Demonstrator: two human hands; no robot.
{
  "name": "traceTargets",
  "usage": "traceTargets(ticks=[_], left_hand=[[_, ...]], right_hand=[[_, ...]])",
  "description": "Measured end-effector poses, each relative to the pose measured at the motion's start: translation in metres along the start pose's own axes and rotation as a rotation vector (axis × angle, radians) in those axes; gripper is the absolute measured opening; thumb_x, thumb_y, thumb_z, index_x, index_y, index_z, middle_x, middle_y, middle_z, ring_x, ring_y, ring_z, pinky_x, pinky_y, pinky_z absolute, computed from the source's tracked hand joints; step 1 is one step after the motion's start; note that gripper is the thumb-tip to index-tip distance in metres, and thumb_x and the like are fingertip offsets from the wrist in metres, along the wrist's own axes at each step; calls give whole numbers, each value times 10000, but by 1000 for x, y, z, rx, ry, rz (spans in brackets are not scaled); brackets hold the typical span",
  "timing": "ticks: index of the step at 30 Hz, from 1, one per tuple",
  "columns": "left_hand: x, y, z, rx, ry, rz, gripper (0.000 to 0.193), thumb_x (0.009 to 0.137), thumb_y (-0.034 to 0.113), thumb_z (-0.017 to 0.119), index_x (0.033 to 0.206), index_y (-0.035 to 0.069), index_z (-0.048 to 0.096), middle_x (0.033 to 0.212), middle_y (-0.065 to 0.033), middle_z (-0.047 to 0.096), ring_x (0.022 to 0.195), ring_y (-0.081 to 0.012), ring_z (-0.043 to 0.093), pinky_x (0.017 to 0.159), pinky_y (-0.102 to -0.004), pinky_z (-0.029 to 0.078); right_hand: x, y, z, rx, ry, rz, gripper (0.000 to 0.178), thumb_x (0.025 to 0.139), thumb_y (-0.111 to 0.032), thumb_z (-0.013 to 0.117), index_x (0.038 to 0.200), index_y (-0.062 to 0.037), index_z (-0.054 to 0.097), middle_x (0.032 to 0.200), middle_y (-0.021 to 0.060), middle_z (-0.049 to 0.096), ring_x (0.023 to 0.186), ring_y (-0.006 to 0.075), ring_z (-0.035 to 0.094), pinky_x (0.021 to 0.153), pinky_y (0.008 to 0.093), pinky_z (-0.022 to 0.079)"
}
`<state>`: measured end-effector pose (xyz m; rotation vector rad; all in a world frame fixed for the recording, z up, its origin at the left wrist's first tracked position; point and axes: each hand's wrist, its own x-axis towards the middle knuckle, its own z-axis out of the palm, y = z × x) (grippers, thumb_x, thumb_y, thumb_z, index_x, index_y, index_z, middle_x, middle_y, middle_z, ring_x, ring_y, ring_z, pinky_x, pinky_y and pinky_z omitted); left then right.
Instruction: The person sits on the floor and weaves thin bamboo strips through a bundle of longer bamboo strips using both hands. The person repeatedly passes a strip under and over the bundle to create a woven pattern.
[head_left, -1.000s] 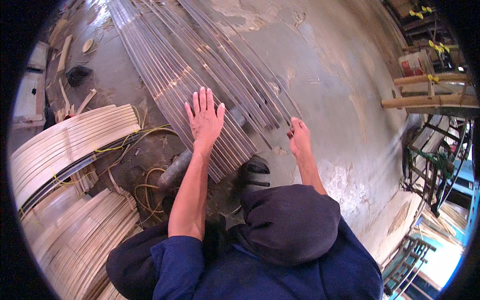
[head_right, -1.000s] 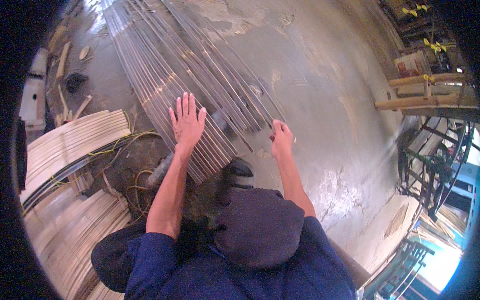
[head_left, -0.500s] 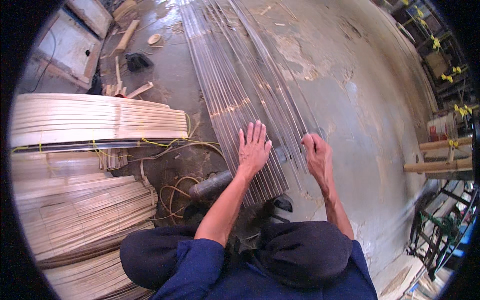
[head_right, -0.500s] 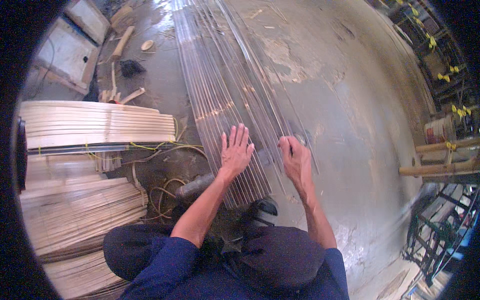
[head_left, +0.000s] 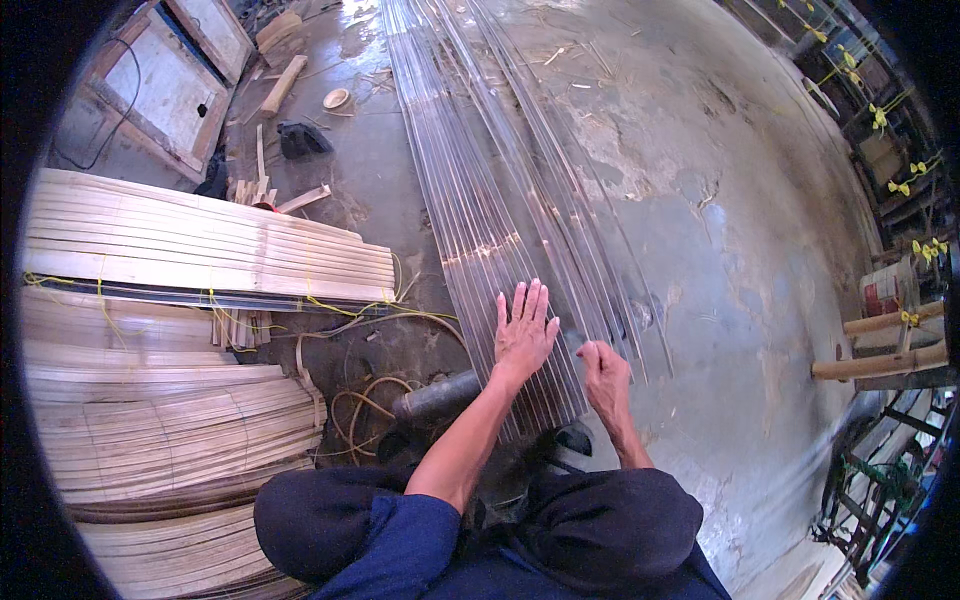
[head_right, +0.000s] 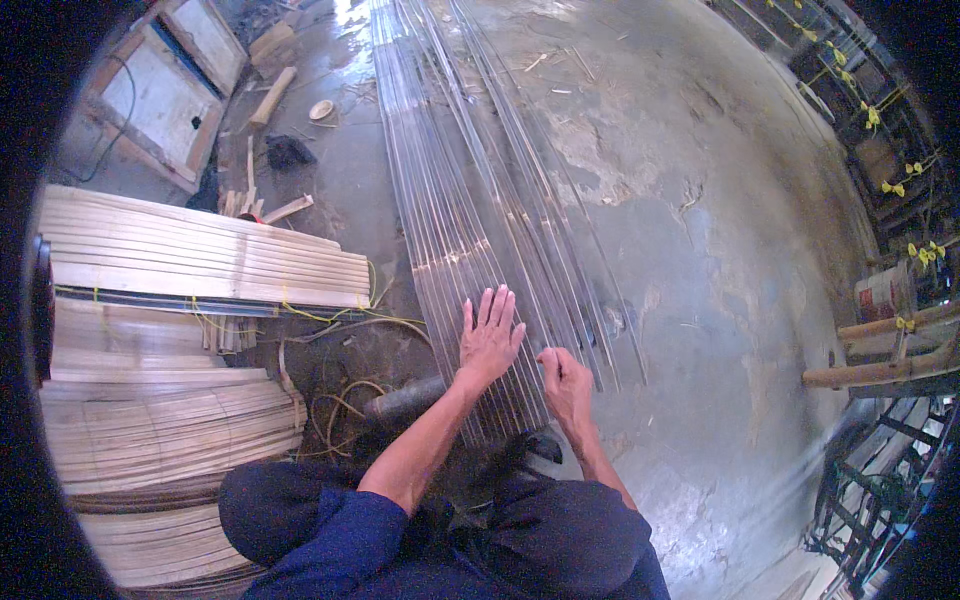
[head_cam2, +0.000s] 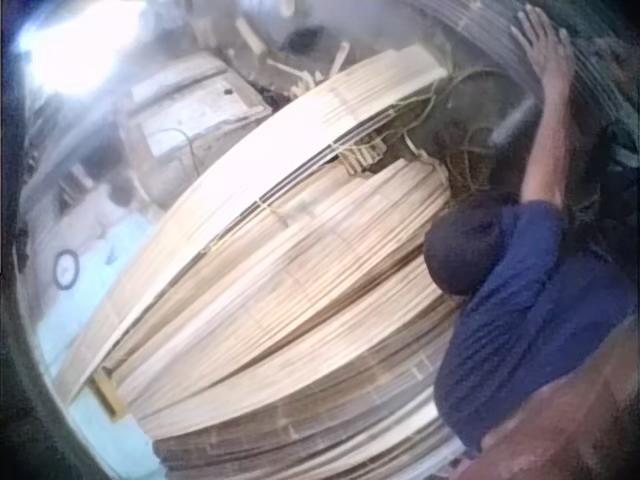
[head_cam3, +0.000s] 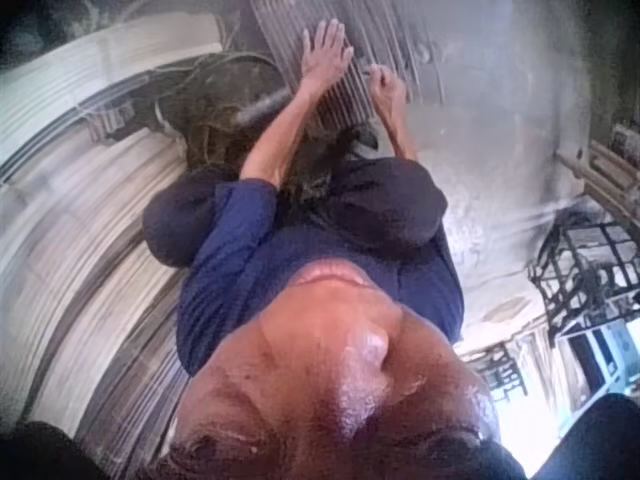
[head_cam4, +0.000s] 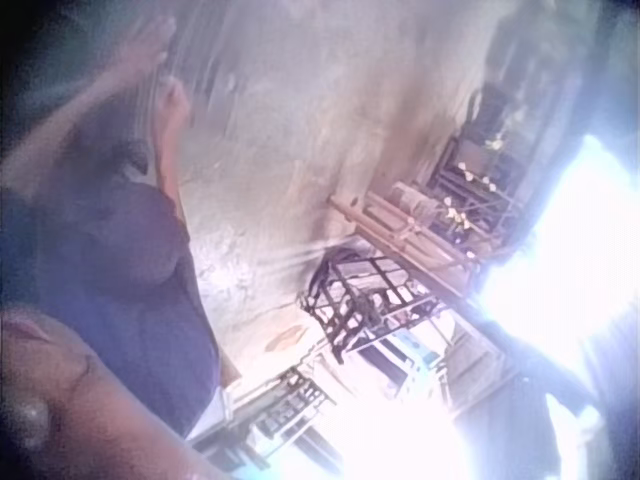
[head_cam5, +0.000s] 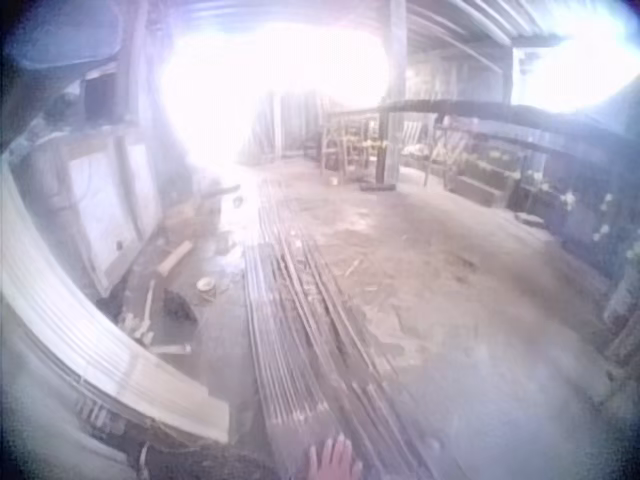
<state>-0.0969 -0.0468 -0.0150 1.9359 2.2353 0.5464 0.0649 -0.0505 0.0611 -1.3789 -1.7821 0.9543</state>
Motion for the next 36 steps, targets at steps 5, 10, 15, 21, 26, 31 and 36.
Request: traceTargets(ticks=[5, 10, 15, 21, 26, 31, 36], left_hand=[[-3, 0, 0, 13, -2, -12, 651, 967, 416, 464, 1504, 77, 321, 1586, -74, 275, 1483, -267, 198, 1195, -545, 110], [2, 5, 0, -18, 17, 11, 640, 968, 414, 463, 1496, 76, 336, 1583, -87, 277, 1480, -272, 204, 1194, -548, 115], [-1, -2, -1, 22, -2, 1, 634, 968, 412, 472, 1491, 78, 342, 1576, -89, 288, 1478, -273, 206, 1193, -547, 117], [-1, 0, -2, 7, -22, -19, 645, 974, 408, 463, 1501, 64, 323, 1585, -80, 275, 1477, -282, 211, 1193, -543, 115], [0, 1, -3, 20, -11, -1, 640, 980, 416, 450, 1497, 59, 330, 1588, -89, 273, 1478, -286, 212, 1192, -543, 115], [0, 1, -3, -4, 9, 10, 631, 982, 411, 455, 1493, 60, 340, 1580, -100, 287, 1475, -296, 219, 1188, -551, 128], [-1, 3, -8, 4, -27, -14, 622, 982, 398, 461, 1493, 65, 340, 1579, -103, 286, 1474, -297, 220, 1189, -551, 125]], right_hand=[[-10, -14, -14, 20, -76, 65, 247, 995, -244, 569, 989, -30, 693, 593, 31, 467, 557, 93, 412, 509, 300, 381], [-14, 7, -5, 32, -112, 160, 317, 1009, -233, 544, 1231, -32, 647, 823, 53, 629, 718, 87, 504, 658, 266, 457], [-10, 3, 0, 97, -153, 98, 366, 989, -169, 563, 1327, -30, 579, 1204, 144, 679, 994, 92, 614, 840, 272, 493], [-6, -7, -6, -138, -239, 280, 363, 979, -201, 578, 1339, -157, 588, 988, 280, 655, 811, 161, 685, 758, 334, 523], [-2, 29, -2, -163, -177, 176, 342, 972, -224, 593, 1311, -186, 614, 636, 86, 321, 559, 132, 341, 523, 319, 369], [-3, 26, -6, -129, -135, 54, 343, 973, -221, 598, 1314, -185, 614, 621, 151, 400, 548, 132, 380, 533, 333, 394], [-3, 27, 1, -41, -148, 57, 341, 982, -179, 590, 1313, -100, 608, 747, 155, 680, 602, 104, 468, 580, 311, 440]])
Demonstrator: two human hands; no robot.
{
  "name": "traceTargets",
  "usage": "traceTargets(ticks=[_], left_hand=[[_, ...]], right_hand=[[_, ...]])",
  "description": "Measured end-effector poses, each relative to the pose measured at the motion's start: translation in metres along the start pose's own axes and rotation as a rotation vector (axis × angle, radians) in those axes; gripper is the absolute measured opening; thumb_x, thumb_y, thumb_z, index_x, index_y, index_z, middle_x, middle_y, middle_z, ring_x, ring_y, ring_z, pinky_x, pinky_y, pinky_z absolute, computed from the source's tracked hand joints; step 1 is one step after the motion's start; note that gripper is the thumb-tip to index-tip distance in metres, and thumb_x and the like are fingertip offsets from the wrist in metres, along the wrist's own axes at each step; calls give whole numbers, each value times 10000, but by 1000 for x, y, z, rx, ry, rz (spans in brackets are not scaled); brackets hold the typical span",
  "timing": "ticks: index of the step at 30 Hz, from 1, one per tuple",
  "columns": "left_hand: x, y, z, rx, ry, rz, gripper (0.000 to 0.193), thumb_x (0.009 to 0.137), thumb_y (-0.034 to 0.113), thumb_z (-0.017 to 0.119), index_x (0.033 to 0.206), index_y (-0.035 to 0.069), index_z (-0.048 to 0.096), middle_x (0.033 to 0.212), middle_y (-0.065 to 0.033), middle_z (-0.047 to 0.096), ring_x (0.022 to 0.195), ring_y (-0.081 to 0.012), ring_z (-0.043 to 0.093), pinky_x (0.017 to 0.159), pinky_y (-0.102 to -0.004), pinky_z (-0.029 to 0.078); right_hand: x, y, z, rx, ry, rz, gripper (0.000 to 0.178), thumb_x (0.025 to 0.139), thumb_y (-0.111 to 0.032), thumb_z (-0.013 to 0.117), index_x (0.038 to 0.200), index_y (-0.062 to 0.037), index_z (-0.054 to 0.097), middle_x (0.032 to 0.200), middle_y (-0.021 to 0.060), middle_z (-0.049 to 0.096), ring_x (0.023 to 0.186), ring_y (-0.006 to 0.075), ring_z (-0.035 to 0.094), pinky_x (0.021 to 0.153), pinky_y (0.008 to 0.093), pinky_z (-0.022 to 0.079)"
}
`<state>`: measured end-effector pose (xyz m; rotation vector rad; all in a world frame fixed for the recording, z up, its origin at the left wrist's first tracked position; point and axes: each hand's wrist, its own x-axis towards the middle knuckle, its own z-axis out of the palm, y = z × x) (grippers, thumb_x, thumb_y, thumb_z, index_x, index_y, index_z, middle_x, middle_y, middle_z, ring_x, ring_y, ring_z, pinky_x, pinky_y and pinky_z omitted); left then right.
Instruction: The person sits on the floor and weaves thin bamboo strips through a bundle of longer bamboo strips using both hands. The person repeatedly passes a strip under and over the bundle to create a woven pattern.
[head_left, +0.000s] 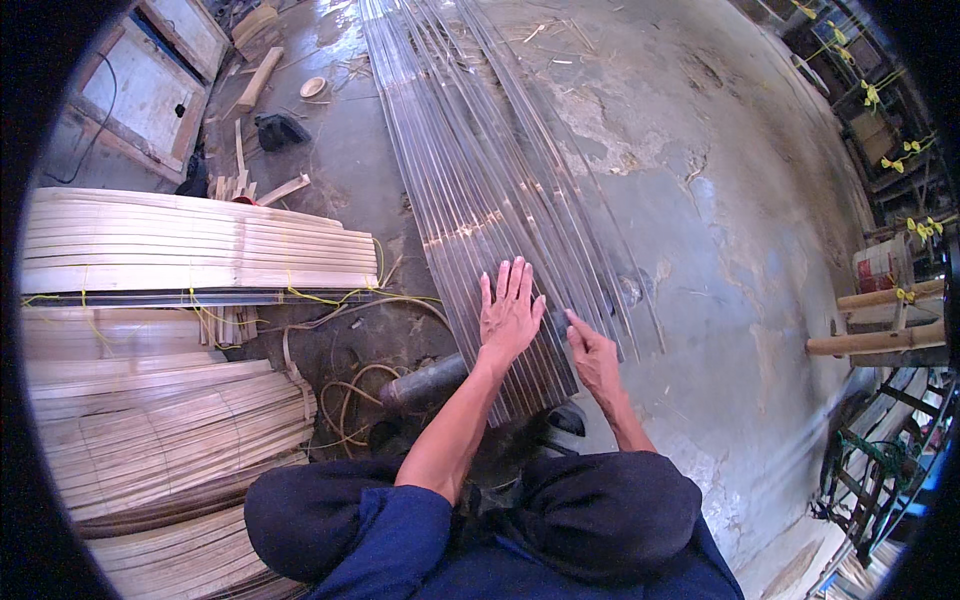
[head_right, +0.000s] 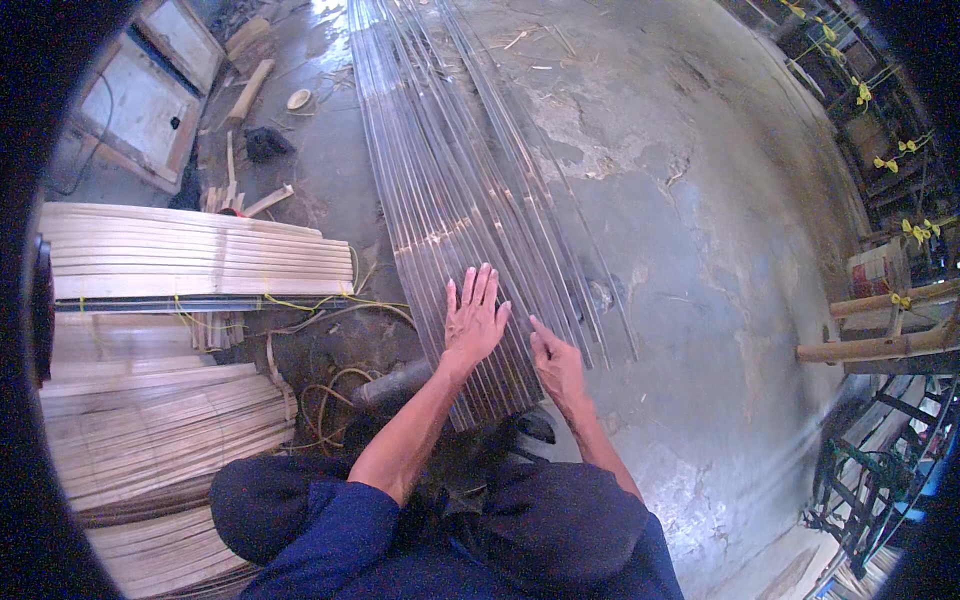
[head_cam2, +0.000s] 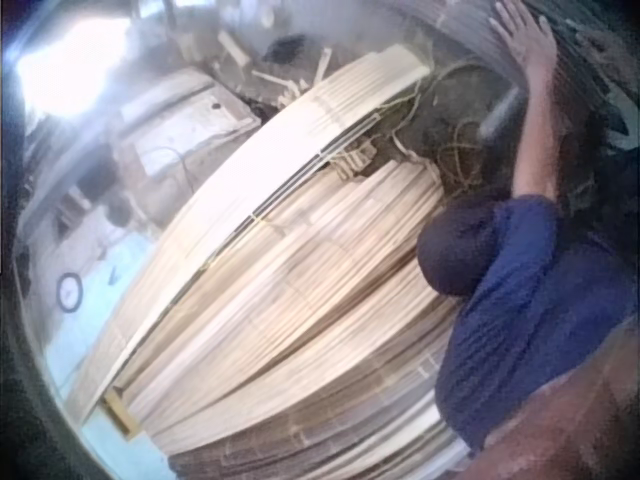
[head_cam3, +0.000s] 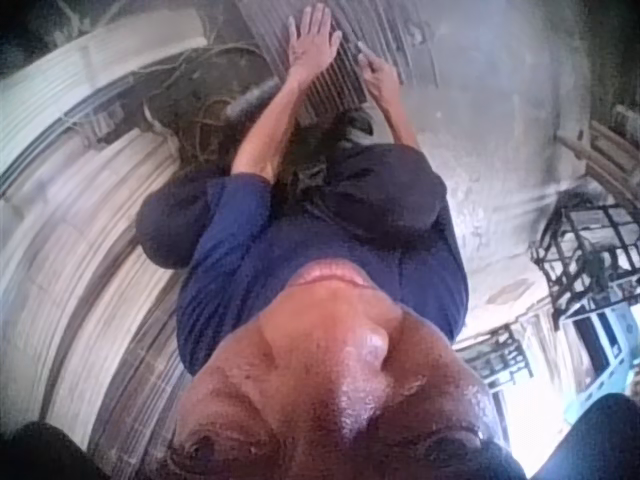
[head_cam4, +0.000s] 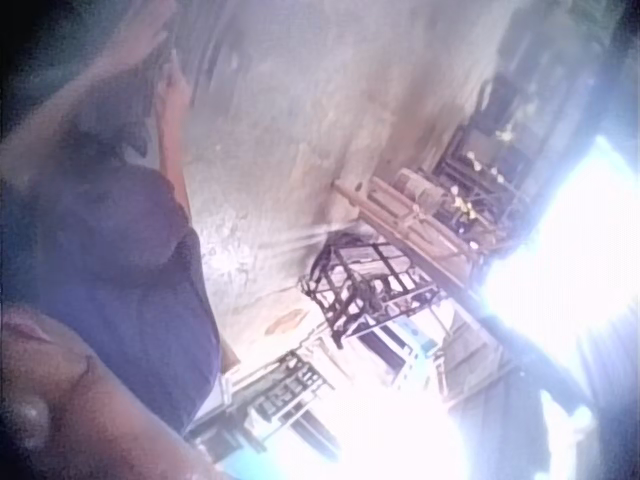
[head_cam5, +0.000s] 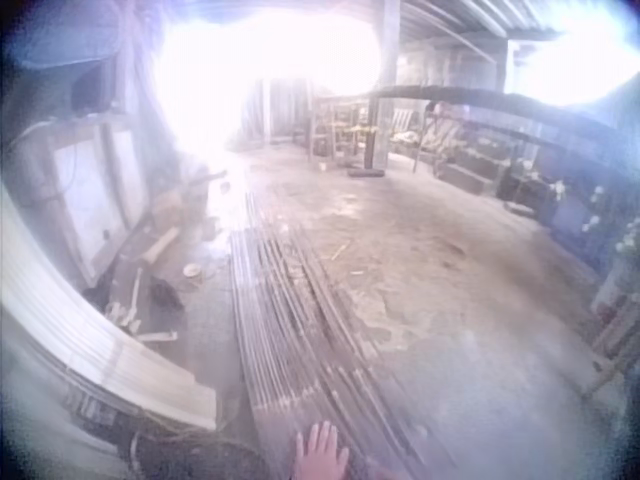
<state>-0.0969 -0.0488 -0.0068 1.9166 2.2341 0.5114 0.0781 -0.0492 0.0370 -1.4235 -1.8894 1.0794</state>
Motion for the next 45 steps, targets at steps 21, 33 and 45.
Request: traceTargets(ticks=[21, 33, 45], left_hand=[[1, -4, 5, 36, 21, 14, 621, 975, 407, 475, 1494, 89, 353, 1573, -82, 303, 1464, -292, 246, 1185, -538, 156], [2, -6, 11, 41, 71, 35, 617, 969, 410, 468, 1483, 82, 378, 1564, -95, 324, 1464, -285, 249, 1197, -532, 114], [0, -3, 5, -3, -22, -20, 624, 996, 432, 407, 1508, 85, 324, 1593, -79, 263, 1485, -276, 188, 1200, -530, 101]], right_hand=[[17, 37, -64, -682, 298, -300, 306, 915, -188, 616, 1219, -189, 651, 804, 97, 597, 775, 303, 602, 676, 437, 497], [-13, 34, -33, -666, 185, -219, 279, 839, -284, 709, 1021, -92, 623, 825, 103, 647, 788, 326, 636, 682, 436, 474], [28, 11, -47, 128, -203, 254, 272, 898, -272, 635, 970, -10, 627, 821, 129, 668, 684, 210, 647, 647, 359, 502]])
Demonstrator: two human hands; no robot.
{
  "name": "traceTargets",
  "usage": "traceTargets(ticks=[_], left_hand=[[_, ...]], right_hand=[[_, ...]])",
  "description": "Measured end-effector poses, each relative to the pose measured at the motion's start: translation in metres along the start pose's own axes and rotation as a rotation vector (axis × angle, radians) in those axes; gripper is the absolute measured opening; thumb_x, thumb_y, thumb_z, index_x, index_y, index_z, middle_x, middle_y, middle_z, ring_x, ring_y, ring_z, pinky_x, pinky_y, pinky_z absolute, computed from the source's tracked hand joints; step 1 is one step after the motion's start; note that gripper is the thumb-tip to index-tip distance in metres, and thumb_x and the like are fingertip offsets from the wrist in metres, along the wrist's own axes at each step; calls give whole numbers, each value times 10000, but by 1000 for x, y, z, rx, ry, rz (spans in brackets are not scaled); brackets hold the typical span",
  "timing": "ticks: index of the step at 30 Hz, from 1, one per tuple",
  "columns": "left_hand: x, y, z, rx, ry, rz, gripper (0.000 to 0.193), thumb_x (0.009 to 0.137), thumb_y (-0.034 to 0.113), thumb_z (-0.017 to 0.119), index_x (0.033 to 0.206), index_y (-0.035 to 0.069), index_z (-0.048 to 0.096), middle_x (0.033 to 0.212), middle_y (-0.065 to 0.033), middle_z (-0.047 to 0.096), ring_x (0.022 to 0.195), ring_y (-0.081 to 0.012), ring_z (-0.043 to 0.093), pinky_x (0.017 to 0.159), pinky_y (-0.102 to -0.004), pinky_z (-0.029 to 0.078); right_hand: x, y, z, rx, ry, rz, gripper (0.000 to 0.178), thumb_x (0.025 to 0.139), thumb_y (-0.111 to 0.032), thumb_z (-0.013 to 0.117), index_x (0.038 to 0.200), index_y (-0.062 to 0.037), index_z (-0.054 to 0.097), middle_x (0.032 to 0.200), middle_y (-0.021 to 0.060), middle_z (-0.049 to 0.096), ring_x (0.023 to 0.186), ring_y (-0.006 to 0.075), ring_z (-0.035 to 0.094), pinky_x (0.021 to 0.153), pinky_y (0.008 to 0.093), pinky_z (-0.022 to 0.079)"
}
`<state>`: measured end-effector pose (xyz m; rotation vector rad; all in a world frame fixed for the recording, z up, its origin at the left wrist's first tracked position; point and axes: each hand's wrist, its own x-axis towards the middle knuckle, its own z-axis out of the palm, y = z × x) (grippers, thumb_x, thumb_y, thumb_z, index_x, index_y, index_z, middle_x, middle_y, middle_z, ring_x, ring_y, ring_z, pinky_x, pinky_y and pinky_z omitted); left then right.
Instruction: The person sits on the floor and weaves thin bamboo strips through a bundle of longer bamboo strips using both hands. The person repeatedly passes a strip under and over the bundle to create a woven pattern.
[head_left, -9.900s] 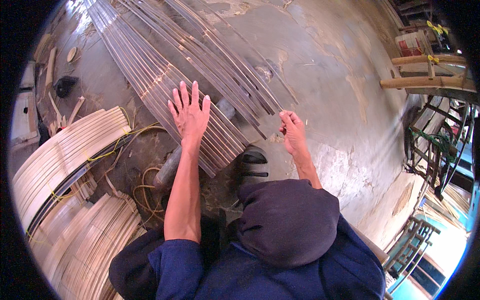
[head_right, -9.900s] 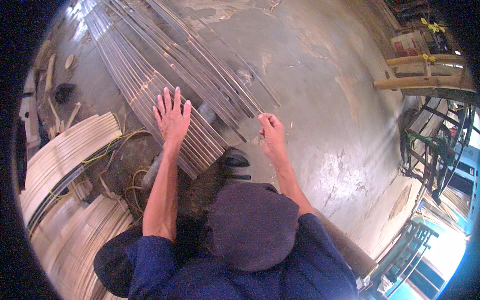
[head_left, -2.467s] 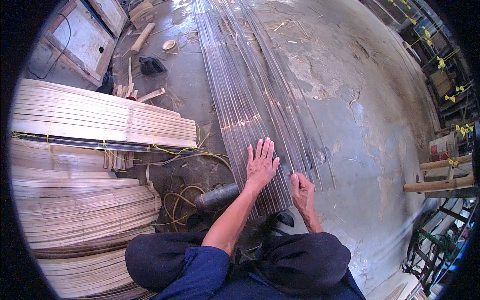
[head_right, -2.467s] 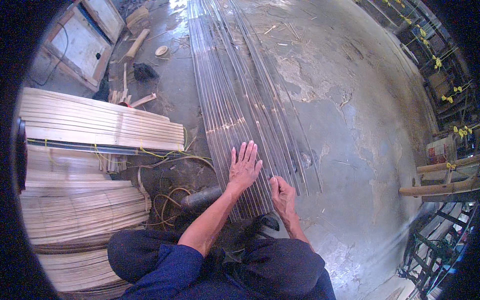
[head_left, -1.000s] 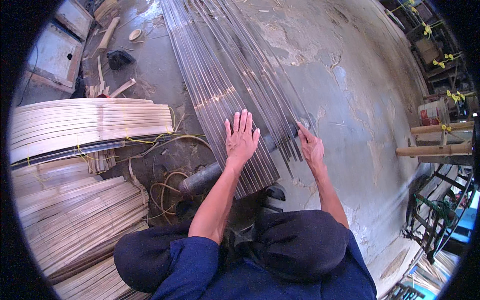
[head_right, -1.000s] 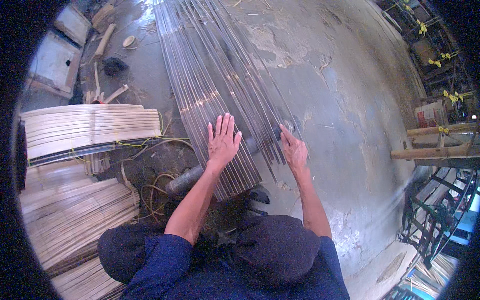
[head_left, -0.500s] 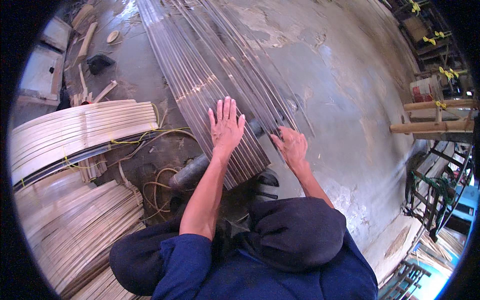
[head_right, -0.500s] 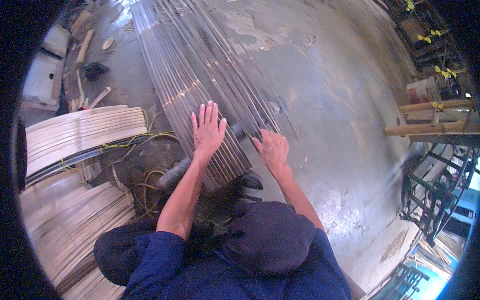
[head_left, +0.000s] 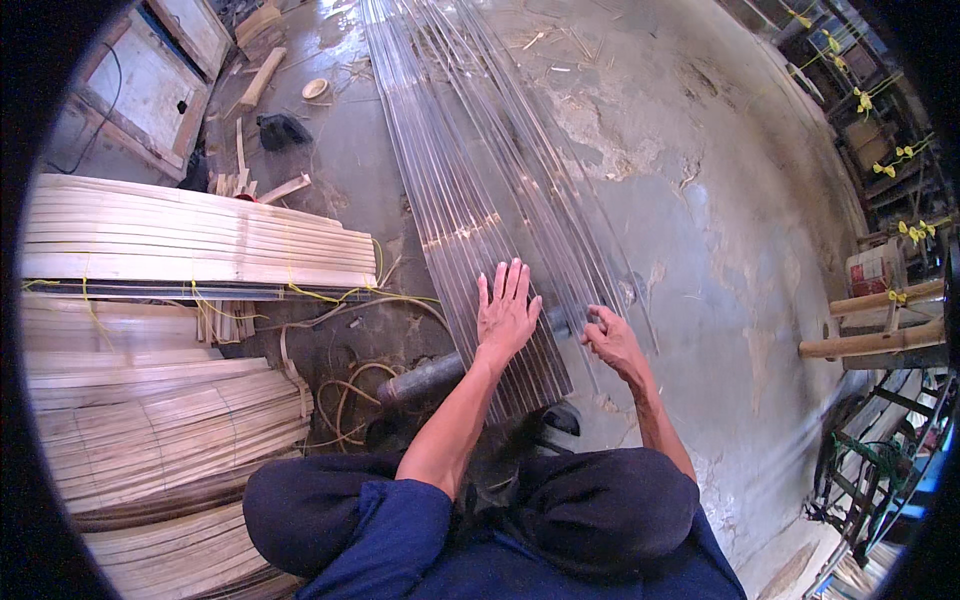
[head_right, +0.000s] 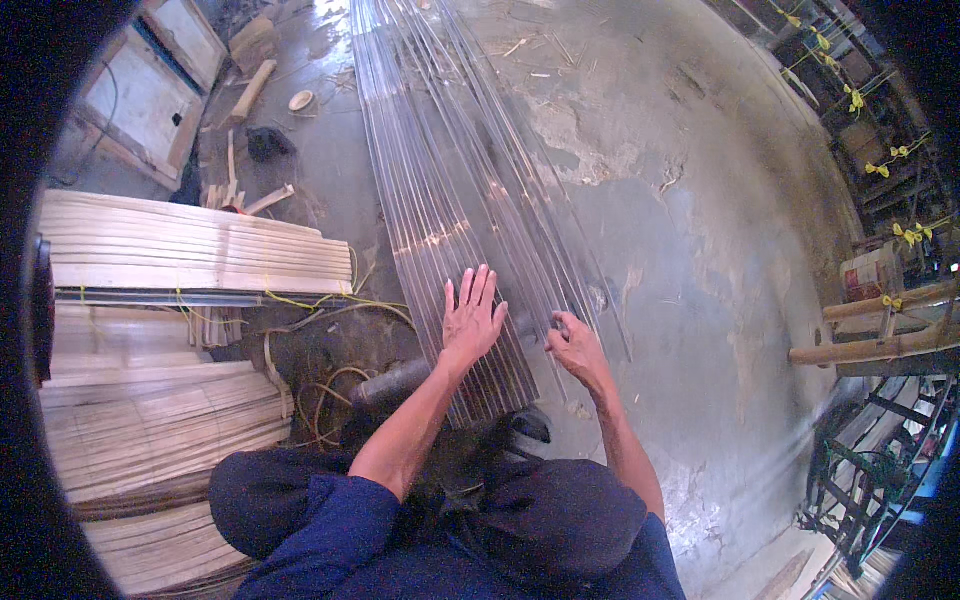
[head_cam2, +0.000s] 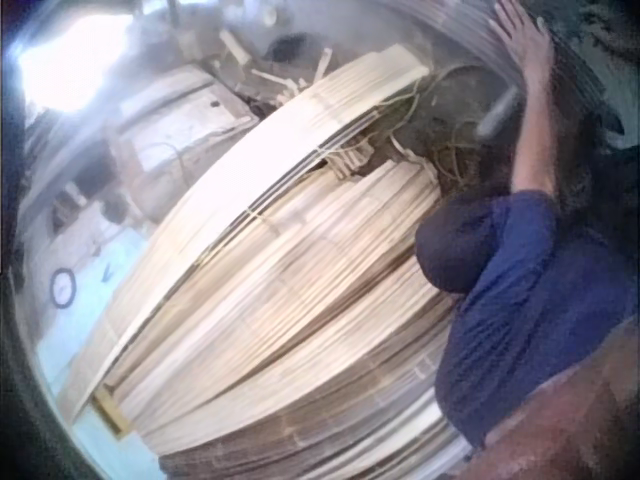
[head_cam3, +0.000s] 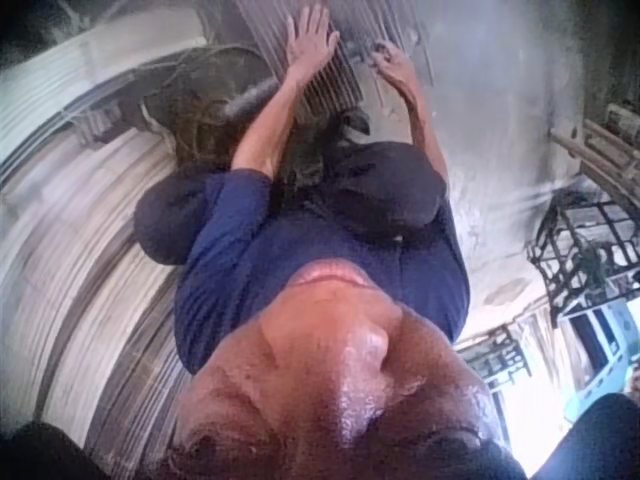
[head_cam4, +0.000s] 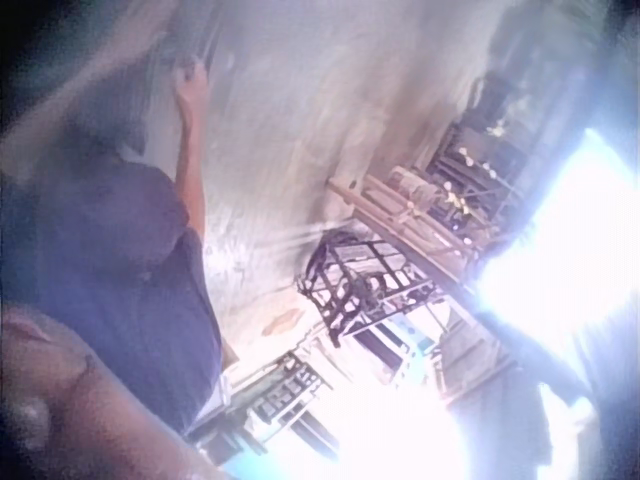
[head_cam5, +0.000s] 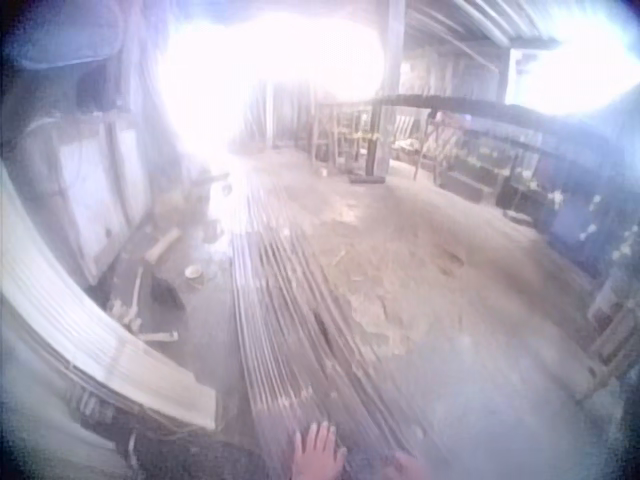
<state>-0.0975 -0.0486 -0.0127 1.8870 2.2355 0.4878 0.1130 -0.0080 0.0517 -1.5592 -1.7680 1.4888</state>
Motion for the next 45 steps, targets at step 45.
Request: traceTargets(ticks=[45], left_hand=[[0, -1, 4, -36, 47, -11, 628, 959, 414, 487, 1487, 99, 358, 1570, -73, 306, 1476, -264, 219, 1194, -546, 112]], right_hand=[[-29, -61, 42, -44, 230, -254, 264, 1001, -247, 550, 959, -11, 661, 663, 118, 585, 588, 151, 529, 570, 314, 447]])
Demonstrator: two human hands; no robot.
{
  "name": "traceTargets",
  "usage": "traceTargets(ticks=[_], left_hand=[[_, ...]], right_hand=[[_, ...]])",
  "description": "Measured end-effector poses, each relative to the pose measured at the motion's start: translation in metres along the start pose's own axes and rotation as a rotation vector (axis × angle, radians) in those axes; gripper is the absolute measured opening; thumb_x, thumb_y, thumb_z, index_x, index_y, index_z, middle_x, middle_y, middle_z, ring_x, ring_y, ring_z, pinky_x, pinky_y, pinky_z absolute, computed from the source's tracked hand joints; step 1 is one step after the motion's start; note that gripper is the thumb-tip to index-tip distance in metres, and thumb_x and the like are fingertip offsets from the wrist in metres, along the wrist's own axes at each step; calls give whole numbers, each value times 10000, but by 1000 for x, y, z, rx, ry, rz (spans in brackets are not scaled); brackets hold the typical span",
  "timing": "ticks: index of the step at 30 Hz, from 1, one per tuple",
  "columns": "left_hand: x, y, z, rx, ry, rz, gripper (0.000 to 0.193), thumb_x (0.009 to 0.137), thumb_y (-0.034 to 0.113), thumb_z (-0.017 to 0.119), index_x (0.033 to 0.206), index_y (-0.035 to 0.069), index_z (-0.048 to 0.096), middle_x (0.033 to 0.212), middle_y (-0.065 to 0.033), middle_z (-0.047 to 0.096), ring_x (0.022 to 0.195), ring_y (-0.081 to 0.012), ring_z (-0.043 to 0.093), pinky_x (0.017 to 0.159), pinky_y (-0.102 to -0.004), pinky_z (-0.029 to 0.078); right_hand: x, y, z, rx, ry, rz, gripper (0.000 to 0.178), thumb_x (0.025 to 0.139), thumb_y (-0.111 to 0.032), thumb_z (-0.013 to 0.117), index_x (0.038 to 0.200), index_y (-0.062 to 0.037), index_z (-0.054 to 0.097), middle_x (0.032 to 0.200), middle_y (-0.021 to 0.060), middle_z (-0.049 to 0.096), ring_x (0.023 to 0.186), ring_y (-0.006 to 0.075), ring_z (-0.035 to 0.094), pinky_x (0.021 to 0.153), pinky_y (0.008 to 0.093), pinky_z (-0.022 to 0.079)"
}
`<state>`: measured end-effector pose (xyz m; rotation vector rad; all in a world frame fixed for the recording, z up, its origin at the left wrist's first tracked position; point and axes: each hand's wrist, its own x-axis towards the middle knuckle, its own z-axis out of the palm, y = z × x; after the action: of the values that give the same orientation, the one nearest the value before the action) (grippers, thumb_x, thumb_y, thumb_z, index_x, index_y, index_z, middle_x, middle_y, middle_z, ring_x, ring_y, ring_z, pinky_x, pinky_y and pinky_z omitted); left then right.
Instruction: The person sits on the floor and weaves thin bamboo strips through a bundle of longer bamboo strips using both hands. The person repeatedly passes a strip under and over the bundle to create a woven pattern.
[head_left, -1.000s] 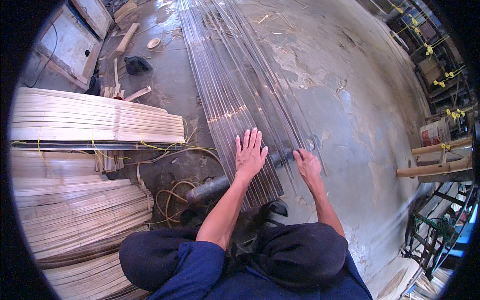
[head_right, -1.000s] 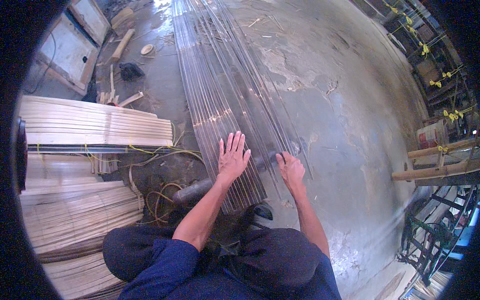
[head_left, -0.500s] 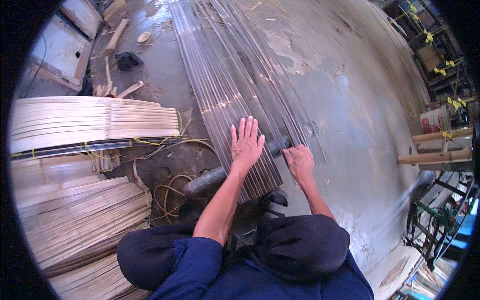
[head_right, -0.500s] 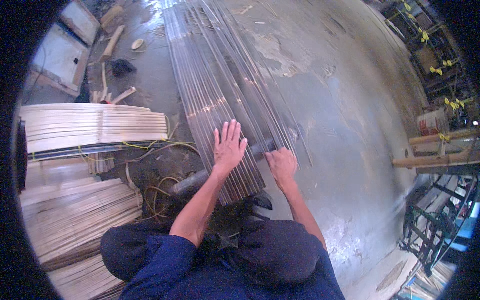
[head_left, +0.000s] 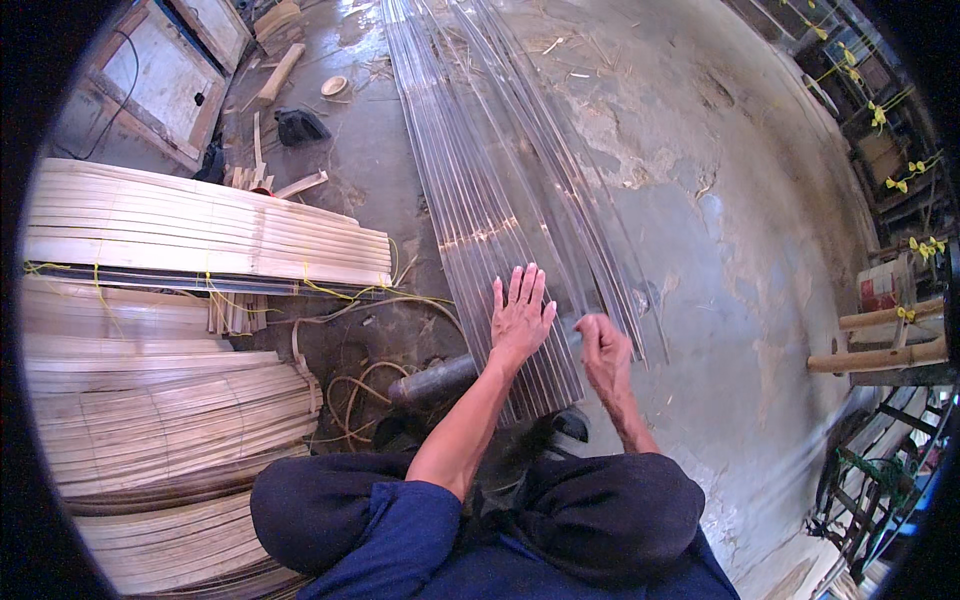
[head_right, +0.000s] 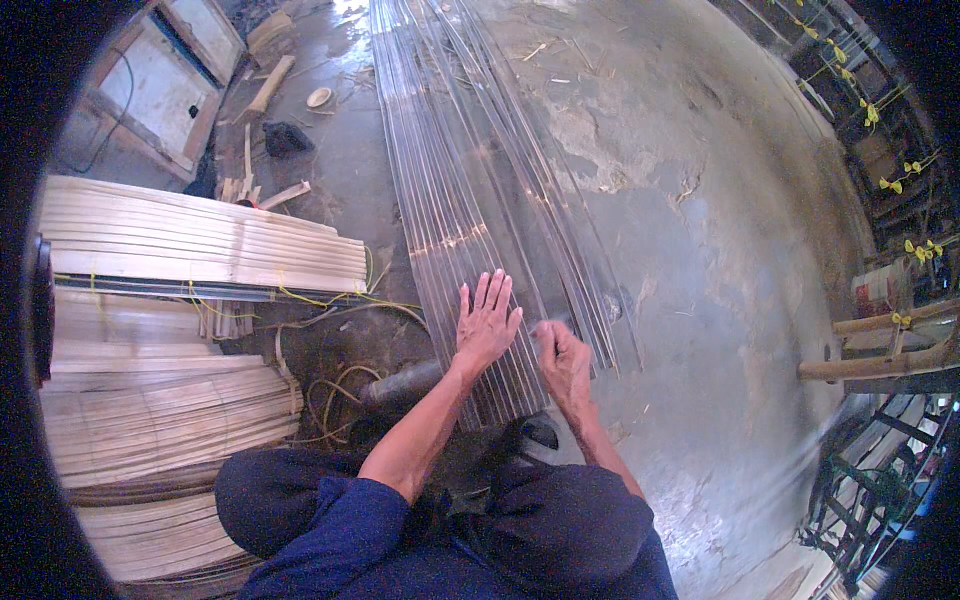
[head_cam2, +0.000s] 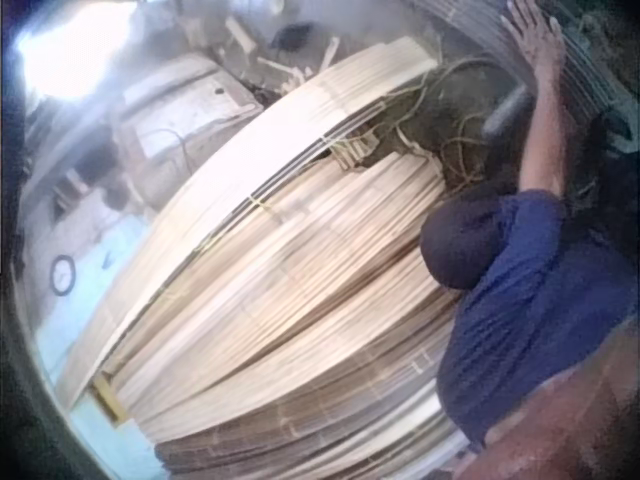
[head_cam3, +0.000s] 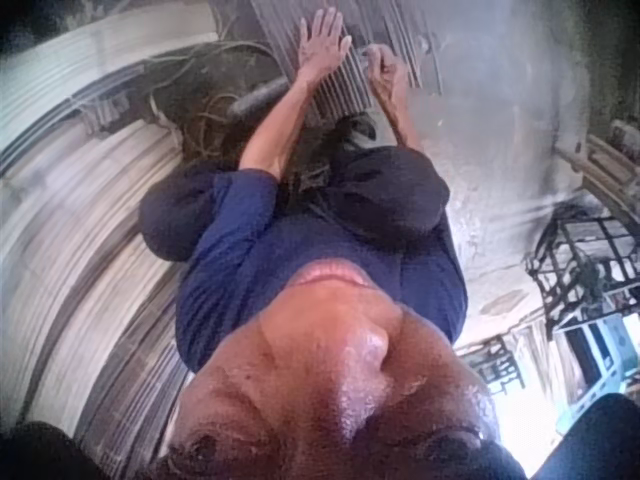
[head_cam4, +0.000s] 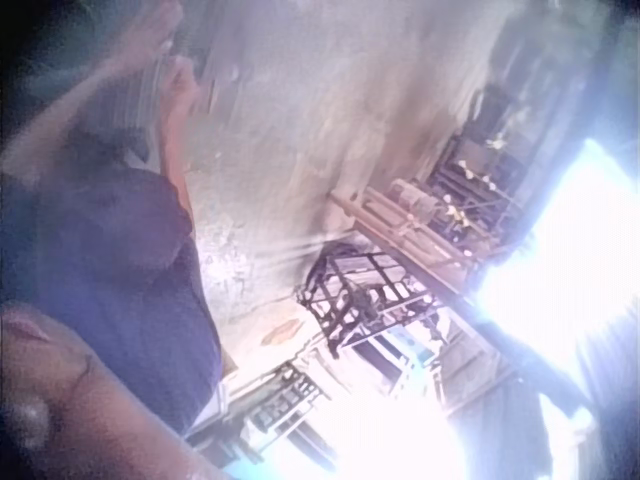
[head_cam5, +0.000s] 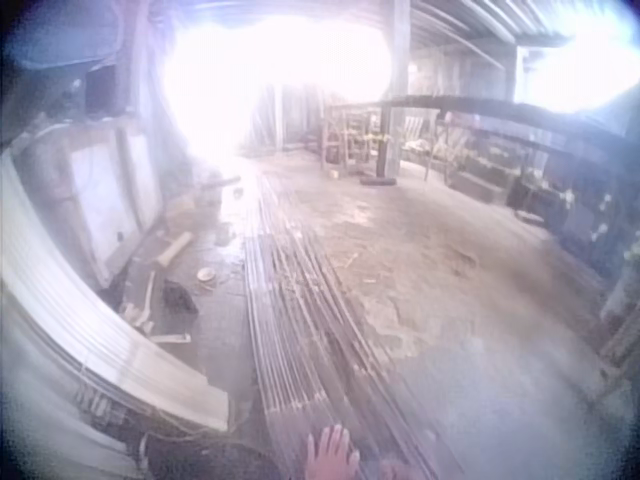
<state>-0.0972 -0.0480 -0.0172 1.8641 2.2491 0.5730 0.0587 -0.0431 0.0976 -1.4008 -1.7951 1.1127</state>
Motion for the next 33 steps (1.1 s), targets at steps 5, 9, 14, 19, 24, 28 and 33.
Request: traceTargets(ticks=[5, 9, 14, 19, 24, 28, 33], left_hand=[[2, 3, -4, 6, 10, 55, 636, 959, 393, 490, 1484, 63, 347, 1573, -97, 291, 1478, -286, 206, 1190, -548, 128], [1, 1, -4, 57, 5, 69, 639, 952, 386, 501, 1467, 33, 363, 1574, -105, 286, 1470, -295, 218, 1184, -550, 142], [0, 0, -4, 57, -28, 46, 634, 959, 404, 491, 1471, 52, 367, 1581, -99, 282, 1476, -289, 216, 1190, -538, 132], [1, -1, -1, 46, 13, 25, 632, 972, 433, 466, 1478, 69, 367, 1572, -85, 303, 1468, -281, 235, 1191, -534, 132], [-2, -2, -7, 32, 22, 21, 597, 970, 412, 483, 1489, 137, 374, 1565, -86, 317, 1465, -288, 241, 1186, -546, 141], [3, 6, -7, 24, 34, 65, 529, 969, 391, 496, 1465, 223, 426, 1553, -90, 341, 1452, -306, 271, 1173, -571, 163], [-1, -5, -3, 63, 58, 65, 476, 964, 372, 506, 1409, 207, 494, 1529, -106, 375, 1435, -315, 303, 1176, -556, 161]], right_hand=[[-8, 49, 31, -75, 45, -32, 290, 990, -214, 563, 1221, -59, 646, 909, 205, 697, 808, 204, 676, 713, 332, 508], [-7, 59, 30, -159, -103, 105, 358, 981, -205, 561, 1323, -103, 592, 1112, 243, 669, 1015, 265, 689, 863, 331, 506], [-5, 59, 26, -240, -89, 103, 360, 968, -279, 543, 1315, -207, 604, 819, 275, 620, 763, 446, 648, 664, 478, 492], [-8, 66, 25, -381, -89, 118, 362, 972, -283, 561, 1326, -214, 595, 772, 273, 616, 684, 382, 662, 624, 426, 484], [-14, 67, 26, -551, -87, 68, 354, 962, -347, 559, 1313, -326, 596, 734, 249, 627, 662, 410, 652, 591, 470, 501], [-12, 65, 20, -735, -90, 79, 350, 960, -351, 562, 1308, -355, 594, 723, 220, 650, 640, 407, 653, 569, 494, 506], [-22, 71, 9, -661, -149, 40, 338, 967, -290, 532, 1299, -280, 593, 796, 203, 684, 693, 427, 660, 627, 535, 528]])
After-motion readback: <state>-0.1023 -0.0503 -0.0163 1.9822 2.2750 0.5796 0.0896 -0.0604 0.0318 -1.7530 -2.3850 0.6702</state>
